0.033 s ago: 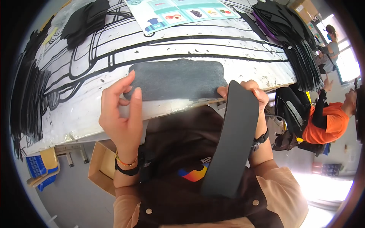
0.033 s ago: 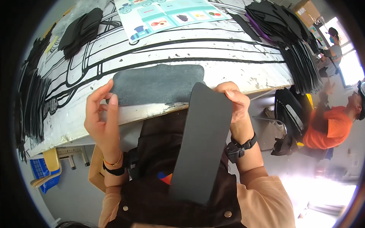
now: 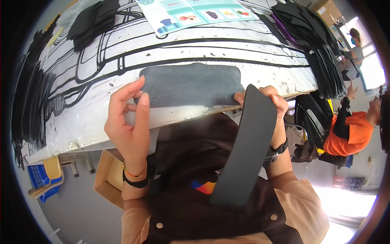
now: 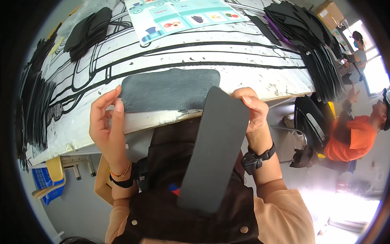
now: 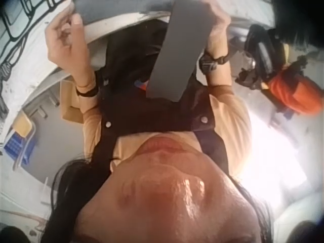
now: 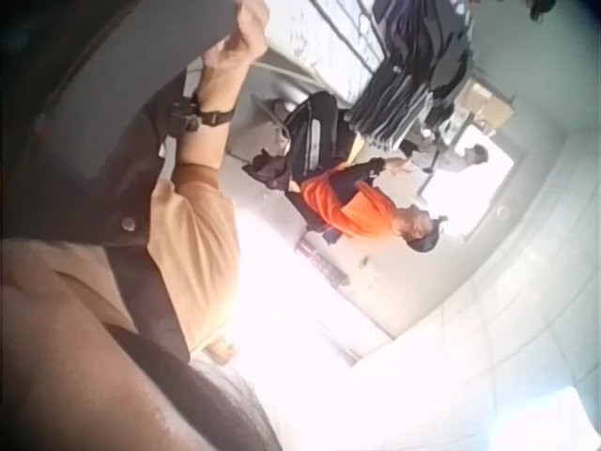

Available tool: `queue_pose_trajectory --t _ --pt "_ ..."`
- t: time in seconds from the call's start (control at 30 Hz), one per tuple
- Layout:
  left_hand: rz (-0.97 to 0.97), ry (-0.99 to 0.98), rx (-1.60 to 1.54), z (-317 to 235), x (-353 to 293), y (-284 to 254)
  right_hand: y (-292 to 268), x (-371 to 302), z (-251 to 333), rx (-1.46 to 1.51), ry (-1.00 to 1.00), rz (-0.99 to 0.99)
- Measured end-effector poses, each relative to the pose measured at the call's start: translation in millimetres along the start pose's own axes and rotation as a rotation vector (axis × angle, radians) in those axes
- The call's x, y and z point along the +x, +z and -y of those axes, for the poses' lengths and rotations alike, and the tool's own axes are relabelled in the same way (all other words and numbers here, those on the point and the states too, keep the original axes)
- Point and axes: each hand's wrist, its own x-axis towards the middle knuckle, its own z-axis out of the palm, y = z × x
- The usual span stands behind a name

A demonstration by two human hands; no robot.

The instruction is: Applying adhesive material to shoe components at a production table.

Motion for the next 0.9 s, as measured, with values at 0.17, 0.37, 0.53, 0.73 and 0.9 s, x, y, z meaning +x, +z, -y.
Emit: queue_pose_trajectory --t 0.17,0.37,0.53,0.73,0.9 --pt "0.021 -0.259 -0.402 -5 0 -16 5 7 17 0.167 0.223 0.043" --pt "-0.041 -0.322 -0.552 -5 0 -22 22 16 27 -0.003 0.308 -0.043" --pt "-0.029 -0.315 -0.606 0 -2 -28 31 25 35 -0.130 0.382 0.086" --pt "-0.125 -0.310 -0.717 5 0 -31 41 32 43 -0.269 0.479 0.219" --pt "-0.318 -0.266 -0.852 17 -3 -38 43 35 43 -0.264 0.533 0.313"
